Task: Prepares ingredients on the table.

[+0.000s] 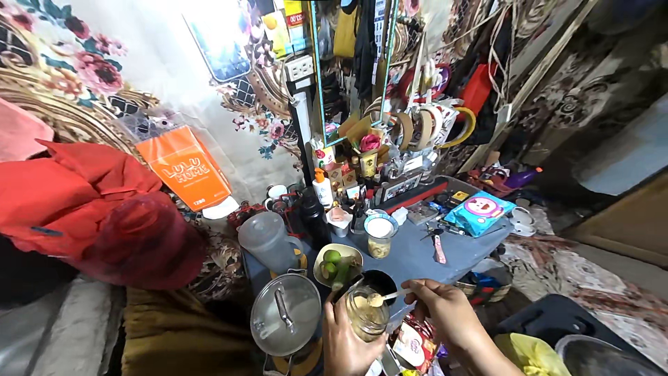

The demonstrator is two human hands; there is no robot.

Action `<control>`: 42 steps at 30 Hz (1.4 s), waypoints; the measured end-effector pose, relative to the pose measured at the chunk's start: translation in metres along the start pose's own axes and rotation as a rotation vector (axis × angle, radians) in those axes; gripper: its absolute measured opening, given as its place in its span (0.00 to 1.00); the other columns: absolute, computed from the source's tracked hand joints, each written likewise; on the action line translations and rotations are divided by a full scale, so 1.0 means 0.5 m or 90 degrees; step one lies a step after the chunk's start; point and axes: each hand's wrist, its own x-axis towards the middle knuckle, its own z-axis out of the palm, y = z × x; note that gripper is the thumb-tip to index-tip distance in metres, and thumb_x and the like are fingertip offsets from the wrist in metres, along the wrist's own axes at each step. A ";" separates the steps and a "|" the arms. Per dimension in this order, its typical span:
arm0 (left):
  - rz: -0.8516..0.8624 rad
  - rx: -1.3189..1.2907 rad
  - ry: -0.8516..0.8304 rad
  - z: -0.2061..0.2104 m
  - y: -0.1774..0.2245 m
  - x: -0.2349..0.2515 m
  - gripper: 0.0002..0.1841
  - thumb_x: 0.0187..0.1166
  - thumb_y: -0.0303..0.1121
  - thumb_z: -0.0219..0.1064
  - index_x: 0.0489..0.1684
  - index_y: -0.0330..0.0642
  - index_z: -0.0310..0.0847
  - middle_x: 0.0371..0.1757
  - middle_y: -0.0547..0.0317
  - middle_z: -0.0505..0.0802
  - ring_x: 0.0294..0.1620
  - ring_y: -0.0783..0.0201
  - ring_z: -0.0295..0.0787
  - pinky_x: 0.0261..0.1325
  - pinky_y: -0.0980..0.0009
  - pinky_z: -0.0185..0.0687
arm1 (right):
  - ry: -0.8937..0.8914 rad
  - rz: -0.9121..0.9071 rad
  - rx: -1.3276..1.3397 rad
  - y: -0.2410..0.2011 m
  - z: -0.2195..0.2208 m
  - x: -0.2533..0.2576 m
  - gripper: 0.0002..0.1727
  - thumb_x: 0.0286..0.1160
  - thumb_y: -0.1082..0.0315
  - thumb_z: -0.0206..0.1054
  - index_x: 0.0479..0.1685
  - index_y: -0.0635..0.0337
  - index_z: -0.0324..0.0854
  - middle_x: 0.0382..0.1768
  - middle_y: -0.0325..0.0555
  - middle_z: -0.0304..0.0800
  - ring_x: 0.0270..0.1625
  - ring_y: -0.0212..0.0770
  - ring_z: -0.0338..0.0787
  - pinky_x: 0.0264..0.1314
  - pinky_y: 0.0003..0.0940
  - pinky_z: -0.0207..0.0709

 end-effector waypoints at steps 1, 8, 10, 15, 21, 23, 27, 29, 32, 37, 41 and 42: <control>-0.015 0.006 0.000 0.001 -0.002 0.000 0.61 0.29 0.61 0.89 0.77 0.40 0.76 0.77 0.32 0.78 0.65 0.44 0.87 0.61 0.53 0.87 | 0.008 0.002 0.004 -0.001 -0.001 0.010 0.16 0.88 0.72 0.56 0.40 0.65 0.91 0.24 0.41 0.92 0.14 0.30 0.79 0.18 0.23 0.74; -0.097 0.028 0.004 -0.015 -0.017 0.002 0.62 0.29 0.60 0.90 0.79 0.42 0.75 0.79 0.33 0.76 0.64 0.46 0.87 0.59 0.55 0.89 | 0.078 0.003 -0.035 0.030 0.006 0.084 0.15 0.89 0.71 0.57 0.43 0.66 0.90 0.26 0.41 0.92 0.16 0.30 0.80 0.21 0.25 0.76; -0.098 0.029 0.016 -0.019 -0.022 0.001 0.61 0.29 0.59 0.90 0.79 0.42 0.75 0.78 0.34 0.76 0.64 0.46 0.87 0.59 0.55 0.89 | 0.076 -0.070 -0.127 0.075 0.013 0.100 0.13 0.88 0.70 0.57 0.46 0.64 0.90 0.30 0.41 0.92 0.21 0.30 0.84 0.27 0.27 0.79; -0.060 0.027 0.054 -0.028 -0.041 -0.007 0.61 0.27 0.61 0.89 0.76 0.40 0.78 0.76 0.32 0.79 0.64 0.45 0.87 0.60 0.55 0.88 | 0.002 -0.412 -0.528 0.228 0.017 0.112 0.15 0.79 0.70 0.61 0.51 0.58 0.94 0.44 0.53 0.95 0.46 0.54 0.96 0.52 0.57 0.86; -0.040 0.015 0.059 -0.033 -0.050 -0.008 0.61 0.28 0.63 0.88 0.75 0.39 0.78 0.75 0.32 0.80 0.64 0.46 0.87 0.60 0.57 0.88 | 0.027 -0.520 -0.545 0.224 0.007 0.100 0.17 0.78 0.67 0.59 0.50 0.53 0.96 0.44 0.46 0.97 0.45 0.48 0.96 0.48 0.52 0.85; -0.034 0.014 0.058 -0.032 -0.050 -0.006 0.61 0.28 0.62 0.88 0.75 0.39 0.78 0.75 0.32 0.80 0.64 0.46 0.87 0.60 0.57 0.88 | 0.000 -0.543 -0.567 0.227 0.005 0.096 0.17 0.77 0.66 0.59 0.50 0.51 0.96 0.44 0.43 0.97 0.44 0.46 0.96 0.47 0.50 0.85; -0.033 0.007 0.040 -0.038 -0.042 -0.005 0.61 0.27 0.61 0.89 0.76 0.41 0.78 0.75 0.33 0.79 0.64 0.47 0.87 0.60 0.57 0.89 | 0.010 -0.431 -0.491 0.214 0.005 0.085 0.15 0.77 0.69 0.62 0.51 0.56 0.95 0.44 0.47 0.96 0.46 0.47 0.96 0.52 0.50 0.88; -0.012 -0.003 0.053 -0.038 -0.046 -0.008 0.60 0.26 0.62 0.88 0.75 0.42 0.79 0.75 0.34 0.80 0.64 0.49 0.87 0.60 0.59 0.88 | 0.038 -0.363 -0.415 0.183 0.006 0.074 0.14 0.79 0.69 0.61 0.50 0.60 0.94 0.43 0.49 0.96 0.42 0.44 0.95 0.49 0.44 0.89; 0.045 -0.044 0.077 -0.036 -0.054 -0.010 0.59 0.26 0.62 0.88 0.72 0.39 0.81 0.74 0.35 0.81 0.68 0.52 0.85 0.64 0.62 0.87 | 0.060 -0.241 -0.237 0.111 -0.001 0.052 0.14 0.83 0.66 0.59 0.49 0.60 0.92 0.38 0.42 0.95 0.32 0.31 0.90 0.38 0.30 0.85; 0.141 -0.100 0.100 -0.044 -0.053 -0.016 0.55 0.27 0.63 0.89 0.63 0.34 0.84 0.72 0.33 0.82 0.70 0.53 0.84 0.70 0.65 0.83 | -0.021 -0.162 0.025 0.009 -0.016 0.011 0.14 0.81 0.70 0.56 0.38 0.60 0.89 0.22 0.33 0.87 0.22 0.28 0.84 0.28 0.22 0.80; 0.207 -0.081 0.106 -0.054 -0.046 -0.021 0.56 0.29 0.63 0.88 0.64 0.34 0.82 0.73 0.34 0.82 0.72 0.55 0.81 0.73 0.67 0.79 | -0.099 -0.307 -0.103 -0.008 0.003 -0.041 0.12 0.79 0.67 0.59 0.39 0.56 0.90 0.26 0.29 0.89 0.25 0.21 0.83 0.29 0.18 0.79; 0.219 -0.077 0.108 -0.055 -0.047 -0.022 0.55 0.28 0.64 0.88 0.63 0.34 0.83 0.72 0.35 0.82 0.73 0.55 0.81 0.74 0.67 0.79 | -0.095 -0.375 -0.166 -0.002 0.013 -0.053 0.13 0.79 0.65 0.60 0.40 0.56 0.91 0.30 0.30 0.91 0.29 0.19 0.84 0.33 0.17 0.80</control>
